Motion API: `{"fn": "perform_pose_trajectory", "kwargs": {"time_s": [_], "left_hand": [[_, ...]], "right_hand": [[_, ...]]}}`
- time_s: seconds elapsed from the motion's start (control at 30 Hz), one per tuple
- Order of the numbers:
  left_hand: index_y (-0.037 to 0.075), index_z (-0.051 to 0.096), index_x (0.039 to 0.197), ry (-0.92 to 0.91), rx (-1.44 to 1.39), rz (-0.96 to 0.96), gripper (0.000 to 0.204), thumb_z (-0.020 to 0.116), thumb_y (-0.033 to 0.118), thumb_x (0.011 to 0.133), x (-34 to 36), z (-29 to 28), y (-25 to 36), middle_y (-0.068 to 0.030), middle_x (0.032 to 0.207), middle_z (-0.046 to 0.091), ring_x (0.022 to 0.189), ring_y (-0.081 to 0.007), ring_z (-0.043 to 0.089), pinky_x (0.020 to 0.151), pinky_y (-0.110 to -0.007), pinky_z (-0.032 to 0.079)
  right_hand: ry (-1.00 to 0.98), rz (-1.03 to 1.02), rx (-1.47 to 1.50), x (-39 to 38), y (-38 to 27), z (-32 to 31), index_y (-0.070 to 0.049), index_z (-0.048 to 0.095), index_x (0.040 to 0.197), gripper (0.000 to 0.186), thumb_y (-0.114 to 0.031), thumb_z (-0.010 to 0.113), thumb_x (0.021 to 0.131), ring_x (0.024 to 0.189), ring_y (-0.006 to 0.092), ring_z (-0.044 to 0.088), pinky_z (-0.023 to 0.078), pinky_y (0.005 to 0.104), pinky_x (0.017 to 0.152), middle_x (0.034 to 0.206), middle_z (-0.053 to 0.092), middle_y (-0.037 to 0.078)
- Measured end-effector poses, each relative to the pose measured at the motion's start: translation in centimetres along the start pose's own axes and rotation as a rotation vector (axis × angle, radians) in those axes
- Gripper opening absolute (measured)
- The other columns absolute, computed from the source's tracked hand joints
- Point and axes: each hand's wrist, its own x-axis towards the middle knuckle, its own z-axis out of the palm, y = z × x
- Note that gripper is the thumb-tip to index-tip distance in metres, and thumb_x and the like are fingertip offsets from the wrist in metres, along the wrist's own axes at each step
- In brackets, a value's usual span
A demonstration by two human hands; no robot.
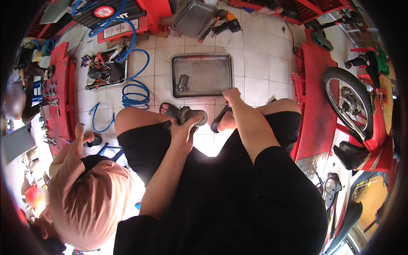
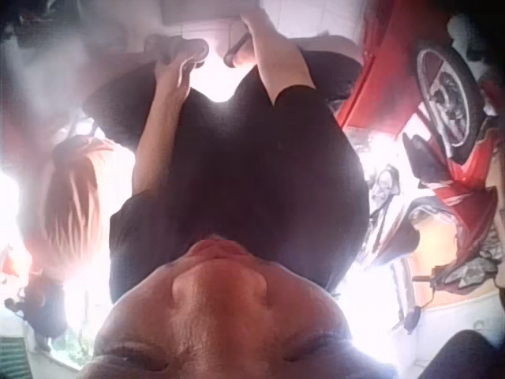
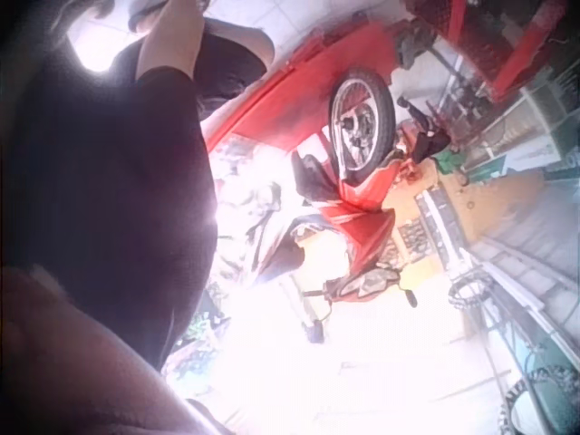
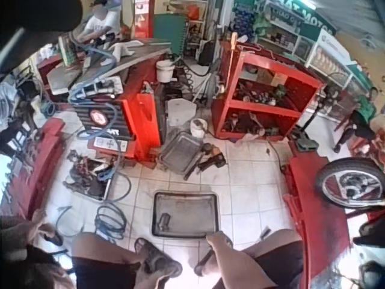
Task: The person disassembles a carburetor over a metal tray using a screwdriver to remove internal components. The person then cleans the individual parts within the tray before reassembling the unit.
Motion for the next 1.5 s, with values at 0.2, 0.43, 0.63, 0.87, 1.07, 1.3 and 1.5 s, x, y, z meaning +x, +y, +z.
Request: {"fn": "perform_pose_trajectory", "kwargs": {"time_s": [0.2, 0.43, 0.63, 0.87, 1.07, 1.3, 1.5], "left_hand": [[0.002, 0.044, 0.128, -0.053, -0.065, 0.063, 0.071, 0.076, -0.005, 0.065, -2.3, 0.6, 2.8, -0.0098, 0.116, 0.054, 0.111, -0.0239, 0.055, 0.094, -0.037, 0.047], [0.002, 0.043, 0.128, 0.017, -0.05, 0.003, 0.077, 0.079, -0.005, 0.061, -0.7, 2.0, 4.5, -0.0109, 0.119, 0.054, 0.116, -0.0267, 0.053, 0.097, -0.04, 0.046], [0.001, 0.043, 0.128, 0.044, 0.007, 0.047, 0.075, 0.077, 0.002, 0.061, 0.0, 2.4, 4.3, -0.0118, 0.115, 0.056, 0.11, -0.0241, 0.055, 0.095, -0.038, 0.045], [0.002, 0.042, 0.128, 0.015, -0.089, 0.044, 0.074, 0.079, -0.004, 0.064, -0.7, 1.3, 4.2, -0.0096, 0.115, 0.055, 0.11, -0.0232, 0.056, 0.096, -0.037, 0.047], [0.002, 0.044, 0.126, -0.256, -0.117, 0.067, 0.066, 0.075, -0.004, 0.067, -2.0, 1.3, 4.5, -0.0093, 0.114, 0.055, 0.109, -0.0234, 0.055, 0.094, -0.039, 0.046], [0.002, 0.044, 0.128, -0.502, -0.109, 0.054, 0.067, 0.075, 0.0, 0.069, -4.9, 1.1, 3.4, -0.0102, 0.114, 0.055, 0.111, -0.0259, 0.054, 0.098, -0.04, 0.042], [0.0, 0.049, 0.125, -0.684, -0.373, -0.043, 0.073, 0.08, 0.027, 0.064, -7.7, 2.1, 2.8, -0.0168, 0.125, 0.052, 0.127, -0.0361, 0.042, 0.115, -0.049, 0.028]], "right_hand": [[0.061, -0.111, -0.411, 5.3, 2.0, 3.5, 0.003, 0.069, 0.091, 0.034, -0.026, 0.07, 0.072, 0.084, 0.0352, 0.068, 0.036, 0.0555, 0.099, 0.084, 0.069, 0.022], [0.045, -0.117, -0.47, 8.4, -0.6, 5.1, 0.003, 0.067, 0.102, 0.041, -0.024, 0.07, 0.071, 0.106, 0.0387, 0.061, 0.049, 0.0445, 0.091, 0.106, 0.065, 0.026], [0.109, -0.082, -0.531, 9.6, -1.1, 6.3, 0.0, 0.07, 0.093, 0.025, -0.011, 0.065, 0.071, 0.101, 0.0348, 0.065, 0.054, 0.043, 0.085, 0.103, 0.067, 0.022], [0.138, -0.137, -0.429, 9.2, -0.2, 6.0, 0.002, 0.069, 0.094, 0.033, -0.019, 0.067, 0.068, 0.102, 0.0359, 0.064, 0.052, 0.0408, 0.088, 0.101, 0.067, 0.023], [0.02, -0.329, -0.291, 5.4, -6.7, 0.7, 0.004, 0.066, 0.083, 0.033, -0.025, 0.073, 0.068, 0.076, 0.0284, 0.069, 0.056, 0.0376, 0.065, 0.084, 0.068, 0.02], [-0.319, -0.732, 0.106, -11.6, -15.6, -8.9, 0.001, 0.066, 0.08, 0.025, -0.015, 0.082, 0.07, 0.049, 0.0102, 0.053, 0.043, 0.0261, 0.044, 0.066, 0.063, 0.005], [-0.551, -0.948, 0.372, -25.9, -13.2, -14.1, 0.003, 0.067, 0.086, 0.025, -0.012, 0.083, 0.072, 0.047, 0.0067, 0.049, 0.035, 0.0234, 0.042, 0.063, 0.061, 0.002]]}}
